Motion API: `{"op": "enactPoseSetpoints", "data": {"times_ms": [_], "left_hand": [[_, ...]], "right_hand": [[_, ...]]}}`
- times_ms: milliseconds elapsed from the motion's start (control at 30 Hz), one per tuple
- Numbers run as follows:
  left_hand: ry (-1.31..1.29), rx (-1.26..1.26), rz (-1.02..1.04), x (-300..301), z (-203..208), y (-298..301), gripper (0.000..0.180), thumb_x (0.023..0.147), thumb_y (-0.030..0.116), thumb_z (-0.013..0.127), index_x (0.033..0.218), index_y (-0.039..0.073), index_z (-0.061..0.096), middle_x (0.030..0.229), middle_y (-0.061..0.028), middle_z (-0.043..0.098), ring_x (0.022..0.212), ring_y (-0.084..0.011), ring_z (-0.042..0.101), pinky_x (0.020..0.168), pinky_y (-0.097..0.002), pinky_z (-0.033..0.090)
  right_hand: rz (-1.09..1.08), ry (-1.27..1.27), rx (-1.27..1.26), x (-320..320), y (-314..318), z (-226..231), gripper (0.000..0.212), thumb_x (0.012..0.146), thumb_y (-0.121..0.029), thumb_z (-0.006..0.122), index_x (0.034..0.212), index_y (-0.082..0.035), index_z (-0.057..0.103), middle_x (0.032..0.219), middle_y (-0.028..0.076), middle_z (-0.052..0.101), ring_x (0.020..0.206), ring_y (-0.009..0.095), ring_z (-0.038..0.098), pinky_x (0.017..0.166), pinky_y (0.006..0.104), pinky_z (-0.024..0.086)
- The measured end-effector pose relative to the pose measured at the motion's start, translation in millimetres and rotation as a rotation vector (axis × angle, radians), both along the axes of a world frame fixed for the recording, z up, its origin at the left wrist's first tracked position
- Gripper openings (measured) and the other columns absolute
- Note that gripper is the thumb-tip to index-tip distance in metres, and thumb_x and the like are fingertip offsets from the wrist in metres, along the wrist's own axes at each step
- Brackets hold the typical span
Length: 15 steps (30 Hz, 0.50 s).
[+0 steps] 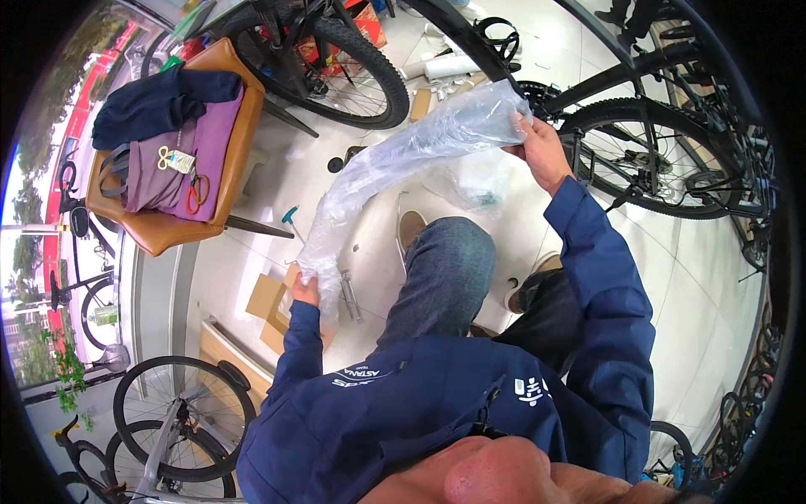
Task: The person attaches a rear rack to a bicycle, secures it with a screwdriver, and then unpacks a mudguard from plastic packaging. The person positions the mudguard near the rear wheel but does not complete its installation.
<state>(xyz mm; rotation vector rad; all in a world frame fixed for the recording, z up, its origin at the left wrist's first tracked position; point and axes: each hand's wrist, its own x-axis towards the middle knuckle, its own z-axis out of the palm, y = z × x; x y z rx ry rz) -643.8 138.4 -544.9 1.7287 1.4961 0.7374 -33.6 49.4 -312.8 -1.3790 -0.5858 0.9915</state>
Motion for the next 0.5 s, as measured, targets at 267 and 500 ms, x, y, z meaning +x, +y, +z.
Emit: {"op": "enactPoseSetpoints", "data": {"times_ms": [267, 500], "left_hand": [[0.181, 0.168, -0.157, 87.8, 57.7, -10.9, 0.093, 0.076, 0.033, 0.087, 0.148, -0.004, 0.041, 0.143, -0.0291, 0.05, 0.135, -0.0441, 0.047, 0.116, -0.047, 0.039], [0.135, 0.339, -0.418, 224.9, 156.5, -9.5, 0.076, 0.077, 0.018, 0.086, 0.143, 0.003, 0.05, 0.141, -0.0209, 0.057, 0.13, -0.0376, 0.055, 0.109, -0.0424, 0.045]], "right_hand": [[0.204, -0.476, -0.106, -51.8, 12.0, -31.9, 0.037, 0.105, -0.032, 0.061, 0.106, 0.004, 0.07, 0.089, 0.004, 0.07, 0.077, 0.013, 0.062, 0.07, 0.0301, 0.051], [0.384, -0.129, -0.036, -95.2, 14.8, -1.9, 0.037, 0.098, -0.035, 0.072, 0.113, -0.001, 0.069, 0.087, 0.001, 0.069, 0.076, 0.009, 0.059, 0.069, 0.0252, 0.047]]}}
